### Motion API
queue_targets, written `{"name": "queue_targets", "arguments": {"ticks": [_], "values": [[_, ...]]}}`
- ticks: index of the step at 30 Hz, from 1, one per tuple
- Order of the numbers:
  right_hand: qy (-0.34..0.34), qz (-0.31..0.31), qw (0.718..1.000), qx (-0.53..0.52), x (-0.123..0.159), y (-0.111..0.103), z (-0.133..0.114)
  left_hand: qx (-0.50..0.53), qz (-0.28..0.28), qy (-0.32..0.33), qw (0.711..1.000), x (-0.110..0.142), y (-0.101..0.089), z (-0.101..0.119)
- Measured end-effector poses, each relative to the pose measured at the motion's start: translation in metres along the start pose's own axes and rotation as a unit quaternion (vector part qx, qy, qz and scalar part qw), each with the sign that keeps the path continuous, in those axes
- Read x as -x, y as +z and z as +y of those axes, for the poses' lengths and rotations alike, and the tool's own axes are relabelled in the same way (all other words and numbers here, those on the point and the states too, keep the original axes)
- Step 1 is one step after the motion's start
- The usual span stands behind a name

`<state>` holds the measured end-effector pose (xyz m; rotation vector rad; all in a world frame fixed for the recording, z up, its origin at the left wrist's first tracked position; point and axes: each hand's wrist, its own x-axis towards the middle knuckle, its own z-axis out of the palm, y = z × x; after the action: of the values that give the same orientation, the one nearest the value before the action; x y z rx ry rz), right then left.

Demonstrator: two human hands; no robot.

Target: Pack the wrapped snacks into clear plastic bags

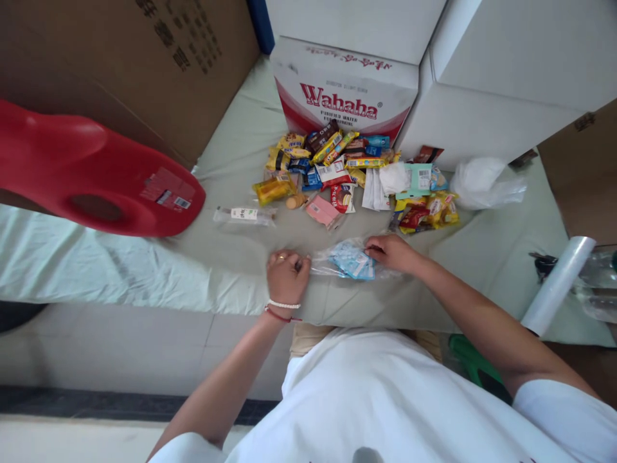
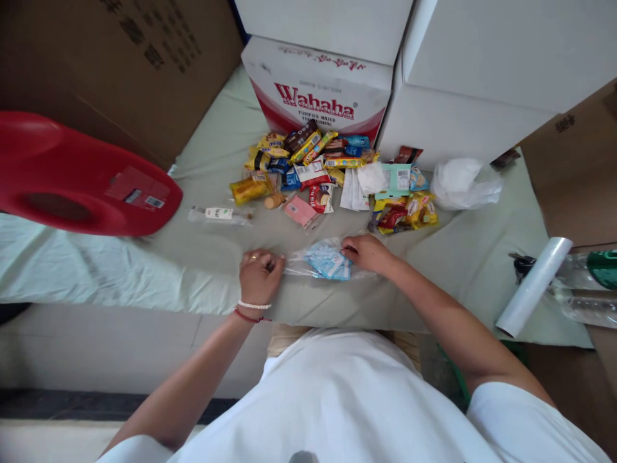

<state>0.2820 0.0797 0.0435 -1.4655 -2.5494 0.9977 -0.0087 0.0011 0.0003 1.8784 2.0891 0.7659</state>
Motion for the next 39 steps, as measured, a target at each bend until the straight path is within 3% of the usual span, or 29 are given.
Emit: {"name": "queue_targets", "arguments": {"ticks": [2,5,12,16,21,24,26,28,31,35,37,39], "values": [[-0.004,0.026,0.999,0.036,0.000,-0.003,-0.003,-0.048,0.010,0.001,0.999,-0.002,0.001,0.004],[-0.035,0.056,0.995,0.080,-0.006,-0.013,-0.011,-0.027,0.023,0.034,0.999,0.000,0.003,0.009],[-0.081,-0.029,0.976,0.200,-0.041,-0.030,-0.028,0.052,0.009,0.099,0.994,0.003,0.006,0.015],[-0.069,-0.076,0.976,0.193,-0.068,-0.035,-0.033,0.025,-0.004,0.149,0.988,0.002,0.004,0.013],[0.028,-0.056,0.993,0.103,-0.088,-0.046,-0.028,0.008,-0.022,0.257,0.966,0.005,0.000,0.008],[-0.048,-0.063,0.993,0.092,-0.082,-0.056,-0.020,0.001,-0.034,0.302,0.953,0.005,-0.002,0.009],[-0.122,-0.093,0.981,0.116,-0.074,-0.062,-0.013,-0.006,-0.042,0.296,0.954,0.003,-0.004,0.011],[-0.143,-0.118,0.970,0.155,-0.068,-0.064,-0.007,-0.009,-0.059,0.280,0.958,0.000,-0.005,0.013],[-0.130,-0.118,0.967,0.184,-0.065,-0.060,-0.002,-0.005,-0.110,0.295,0.949,-0.002,-0.005,0.013],[-0.082,-0.119,0.984,0.106,-0.070,-0.056,0.001,-0.006,-0.142,0.312,0.939,-0.003,-0.001,0.014],[-0.037,-0.148,0.986,0.060,-0.072,-0.060,0.003,-0.018,-0.130,0.281,0.951,-0.005,0.000,0.017],[-0.006,-0.171,0.984,0.054,-0.073,-0.066,0.006,-0.041,-0.111,0.210,0.970,-0.008,-0.001,0.020]]}}
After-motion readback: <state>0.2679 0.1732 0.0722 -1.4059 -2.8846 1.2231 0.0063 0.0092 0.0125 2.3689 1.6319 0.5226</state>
